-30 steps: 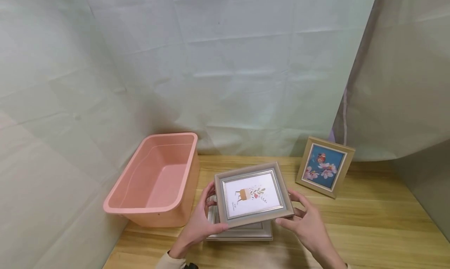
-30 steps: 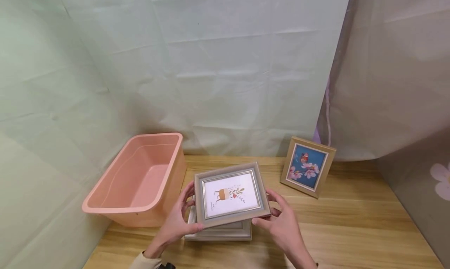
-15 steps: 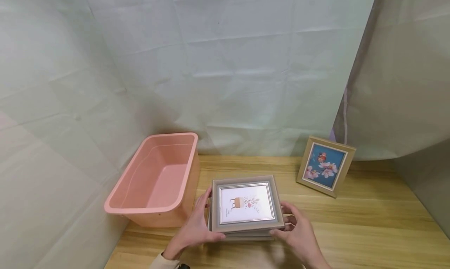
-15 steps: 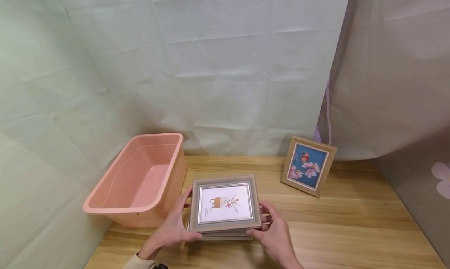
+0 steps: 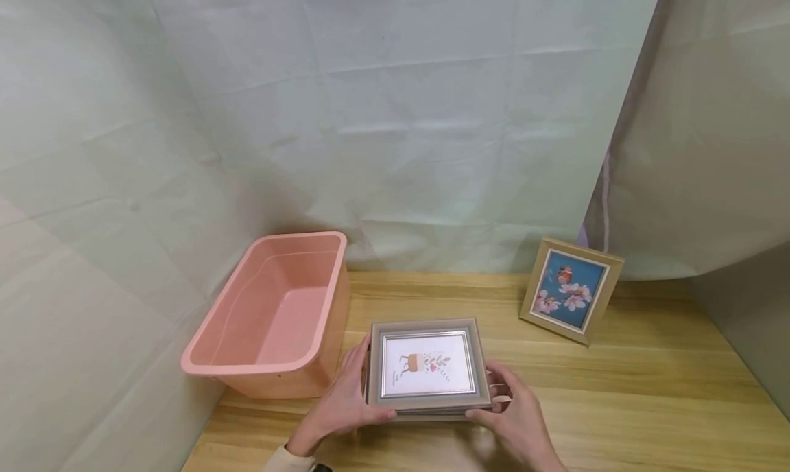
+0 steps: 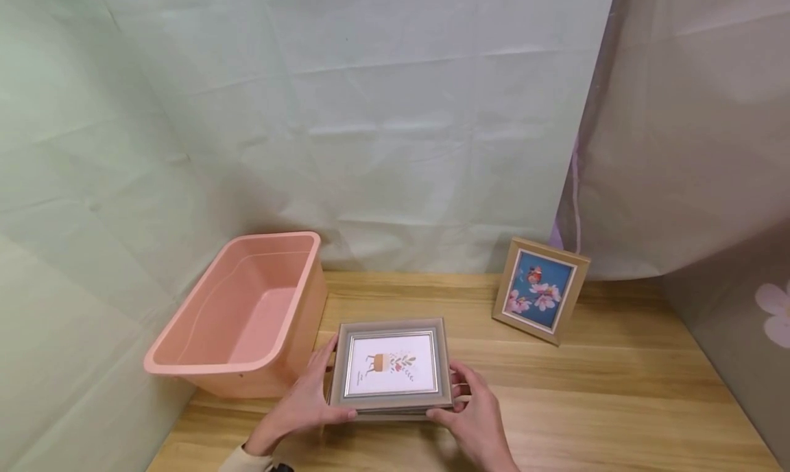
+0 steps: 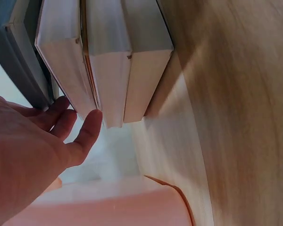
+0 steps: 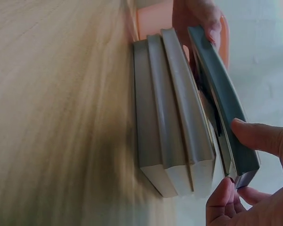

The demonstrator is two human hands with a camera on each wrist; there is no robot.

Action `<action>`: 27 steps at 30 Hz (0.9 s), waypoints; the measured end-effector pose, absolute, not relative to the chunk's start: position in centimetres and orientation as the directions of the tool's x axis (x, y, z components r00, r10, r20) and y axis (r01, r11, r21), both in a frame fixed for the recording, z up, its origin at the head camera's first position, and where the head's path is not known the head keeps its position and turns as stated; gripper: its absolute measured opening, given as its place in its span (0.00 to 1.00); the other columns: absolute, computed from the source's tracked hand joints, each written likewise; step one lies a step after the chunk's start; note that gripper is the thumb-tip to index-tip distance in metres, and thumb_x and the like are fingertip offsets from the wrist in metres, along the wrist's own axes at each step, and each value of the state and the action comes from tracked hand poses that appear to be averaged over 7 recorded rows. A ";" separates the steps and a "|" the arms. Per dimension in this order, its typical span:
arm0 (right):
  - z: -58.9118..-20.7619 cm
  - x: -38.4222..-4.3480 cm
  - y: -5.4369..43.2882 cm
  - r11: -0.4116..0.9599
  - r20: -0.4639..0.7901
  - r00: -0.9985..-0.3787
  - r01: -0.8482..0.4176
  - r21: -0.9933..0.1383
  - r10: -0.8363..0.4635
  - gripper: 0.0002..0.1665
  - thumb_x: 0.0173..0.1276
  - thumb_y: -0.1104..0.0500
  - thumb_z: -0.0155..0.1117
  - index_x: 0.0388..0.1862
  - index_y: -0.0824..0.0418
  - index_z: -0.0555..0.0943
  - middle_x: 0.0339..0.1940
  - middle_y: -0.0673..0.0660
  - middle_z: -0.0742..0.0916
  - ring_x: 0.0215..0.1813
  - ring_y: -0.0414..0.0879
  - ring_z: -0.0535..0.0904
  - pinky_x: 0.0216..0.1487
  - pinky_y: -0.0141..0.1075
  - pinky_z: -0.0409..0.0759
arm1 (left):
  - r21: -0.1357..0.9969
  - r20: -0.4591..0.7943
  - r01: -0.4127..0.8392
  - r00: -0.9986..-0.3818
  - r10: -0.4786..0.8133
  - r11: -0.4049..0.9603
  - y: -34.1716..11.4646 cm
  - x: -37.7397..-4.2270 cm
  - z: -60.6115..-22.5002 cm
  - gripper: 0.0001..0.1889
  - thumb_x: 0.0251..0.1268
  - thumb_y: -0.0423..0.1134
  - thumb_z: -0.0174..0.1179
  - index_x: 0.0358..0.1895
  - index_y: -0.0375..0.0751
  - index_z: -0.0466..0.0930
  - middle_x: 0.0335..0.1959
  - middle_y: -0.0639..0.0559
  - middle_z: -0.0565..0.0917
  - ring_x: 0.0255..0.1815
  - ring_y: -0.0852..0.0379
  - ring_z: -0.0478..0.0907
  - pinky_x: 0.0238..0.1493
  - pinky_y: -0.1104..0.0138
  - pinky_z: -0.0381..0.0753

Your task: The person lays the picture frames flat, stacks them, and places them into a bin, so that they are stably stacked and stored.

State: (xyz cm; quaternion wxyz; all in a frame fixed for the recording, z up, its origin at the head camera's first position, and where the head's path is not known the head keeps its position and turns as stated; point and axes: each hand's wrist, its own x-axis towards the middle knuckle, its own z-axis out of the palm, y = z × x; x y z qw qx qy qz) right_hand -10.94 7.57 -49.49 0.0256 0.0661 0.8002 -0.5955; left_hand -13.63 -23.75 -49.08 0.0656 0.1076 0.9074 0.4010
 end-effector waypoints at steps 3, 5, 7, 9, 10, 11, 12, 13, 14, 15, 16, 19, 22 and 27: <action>-49.7 -10.9 7.4 0.290 -0.125 -0.989 0.142 -0.946 0.076 0.52 0.42 0.73 0.90 0.71 0.69 0.79 0.49 0.60 0.88 0.44 0.40 0.80 0.40 0.27 0.83 | 0.739 -0.047 0.133 -0.968 0.248 0.661 -23.9 -13.7 -49.2 0.81 0.34 0.59 0.87 0.90 0.35 0.41 0.87 0.29 0.59 0.87 0.31 0.58 0.83 0.30 0.62; -49.9 -10.9 7.3 0.294 -0.125 -0.989 0.141 -0.945 0.074 0.52 0.42 0.72 0.90 0.71 0.69 0.79 0.49 0.60 0.88 0.44 0.40 0.80 0.40 0.27 0.82 | 0.738 -0.049 0.131 -0.968 0.247 0.662 -23.9 -13.7 -49.2 0.81 0.34 0.59 0.87 0.90 0.35 0.41 0.87 0.29 0.59 0.87 0.32 0.57 0.83 0.30 0.62; -50.1 -10.9 7.1 0.298 -0.125 -0.990 0.141 -0.944 0.072 0.52 0.42 0.72 0.90 0.71 0.69 0.79 0.49 0.60 0.88 0.44 0.41 0.80 0.40 0.27 0.81 | 0.737 -0.048 0.131 -0.968 0.245 0.663 -23.9 -13.7 -49.2 0.81 0.34 0.59 0.87 0.90 0.34 0.41 0.87 0.29 0.59 0.87 0.31 0.57 0.84 0.31 0.62; -50.3 -10.8 7.0 0.300 -0.133 -0.989 0.148 -0.942 0.070 0.53 0.42 0.71 0.90 0.71 0.68 0.79 0.49 0.60 0.88 0.44 0.42 0.80 0.40 0.27 0.81 | 0.732 -0.050 0.130 -0.969 0.243 0.669 -24.0 -13.6 -49.2 0.82 0.34 0.60 0.87 0.90 0.35 0.40 0.87 0.29 0.58 0.88 0.30 0.57 0.84 0.30 0.62; -50.3 -10.8 7.0 0.302 -0.136 -0.988 0.150 -0.941 0.068 0.53 0.42 0.71 0.90 0.71 0.68 0.79 0.49 0.60 0.88 0.44 0.43 0.80 0.40 0.27 0.81 | 0.727 -0.049 0.132 -0.969 0.242 0.674 -24.0 -13.5 -49.2 0.82 0.34 0.60 0.87 0.90 0.35 0.40 0.87 0.28 0.57 0.88 0.28 0.56 0.83 0.29 0.62; -50.4 -10.8 6.9 0.304 -0.138 -0.988 0.152 -0.940 0.066 0.53 0.43 0.71 0.90 0.72 0.68 0.78 0.50 0.60 0.88 0.45 0.43 0.80 0.41 0.26 0.80 | 0.722 -0.052 0.131 -0.969 0.242 0.680 -24.1 -13.5 -49.2 0.82 0.35 0.60 0.87 0.90 0.36 0.40 0.88 0.27 0.56 0.88 0.27 0.56 0.83 0.28 0.61; -50.4 -10.8 6.9 0.308 -0.141 -0.988 0.155 -0.939 0.066 0.53 0.43 0.71 0.90 0.72 0.68 0.78 0.50 0.61 0.88 0.45 0.44 0.80 0.41 0.26 0.80 | 0.718 -0.055 0.129 -0.969 0.241 0.684 -24.1 -13.4 -49.2 0.82 0.35 0.61 0.87 0.91 0.37 0.39 0.88 0.26 0.55 0.88 0.25 0.55 0.82 0.27 0.61; -50.4 -10.8 6.8 0.308 -0.145 -0.987 0.159 -0.938 0.066 0.53 0.43 0.71 0.90 0.72 0.68 0.78 0.51 0.61 0.88 0.45 0.44 0.80 0.41 0.26 0.80 | 0.718 -0.058 0.126 -0.969 0.240 0.684 -24.2 -13.3 -49.2 0.82 0.35 0.61 0.87 0.91 0.38 0.38 0.88 0.25 0.54 0.88 0.23 0.54 0.81 0.26 0.61; -50.5 -10.8 6.8 0.312 -0.145 -0.987 0.157 -0.937 0.064 0.53 0.43 0.70 0.90 0.72 0.68 0.78 0.51 0.61 0.88 0.46 0.45 0.80 0.41 0.26 0.80 | 0.717 -0.061 0.123 -0.969 0.238 0.686 -24.2 -13.3 -49.2 0.82 0.35 0.61 0.87 0.91 0.39 0.38 0.88 0.25 0.54 0.88 0.23 0.54 0.81 0.25 0.60; -50.5 -10.8 6.7 0.315 -0.142 -0.988 0.154 -0.937 0.062 0.53 0.44 0.70 0.90 0.72 0.68 0.78 0.52 0.61 0.87 0.46 0.45 0.80 0.41 0.27 0.80 | 0.717 -0.064 0.119 -0.970 0.234 0.687 -24.3 -13.2 -49.2 0.82 0.35 0.62 0.87 0.91 0.41 0.37 0.88 0.24 0.53 0.87 0.22 0.54 0.80 0.24 0.61; -50.5 -10.8 6.7 0.317 -0.143 -0.988 0.155 -0.936 0.061 0.53 0.44 0.70 0.90 0.72 0.68 0.78 0.52 0.61 0.87 0.46 0.45 0.80 0.41 0.27 0.80 | 0.718 -0.064 0.117 -0.971 0.232 0.686 -24.3 -13.1 -49.2 0.82 0.35 0.62 0.86 0.91 0.42 0.37 0.88 0.24 0.52 0.87 0.21 0.54 0.80 0.24 0.61; -50.6 -10.8 6.5 0.327 -0.142 -0.988 0.153 -0.933 0.057 0.53 0.44 0.70 0.91 0.72 0.68 0.78 0.52 0.61 0.87 0.46 0.45 0.80 0.41 0.27 0.81 | 0.723 -0.064 0.114 -0.971 0.230 0.681 -24.4 -13.1 -49.3 0.83 0.36 0.62 0.86 0.92 0.44 0.36 0.89 0.25 0.52 0.88 0.22 0.54 0.80 0.24 0.61; -50.6 -10.8 6.4 0.337 -0.144 -0.988 0.155 -0.929 0.057 0.53 0.44 0.69 0.91 0.73 0.67 0.78 0.53 0.61 0.87 0.46 0.44 0.80 0.41 0.27 0.81 | 0.731 -0.054 0.125 -0.969 0.239 0.671 -24.5 -13.1 -49.6 0.82 0.36 0.60 0.87 0.92 0.43 0.35 0.89 0.26 0.51 0.88 0.23 0.53 0.81 0.25 0.59; -50.7 -10.9 6.4 0.339 -0.139 -0.989 0.150 -0.929 0.058 0.53 0.45 0.69 0.91 0.73 0.67 0.79 0.54 0.61 0.86 0.47 0.44 0.79 0.40 0.27 0.81 | 0.746 -0.053 0.127 -0.967 0.249 0.654 -24.5 -13.1 -49.8 0.82 0.37 0.56 0.87 0.91 0.41 0.35 0.90 0.28 0.51 0.89 0.24 0.52 0.83 0.26 0.56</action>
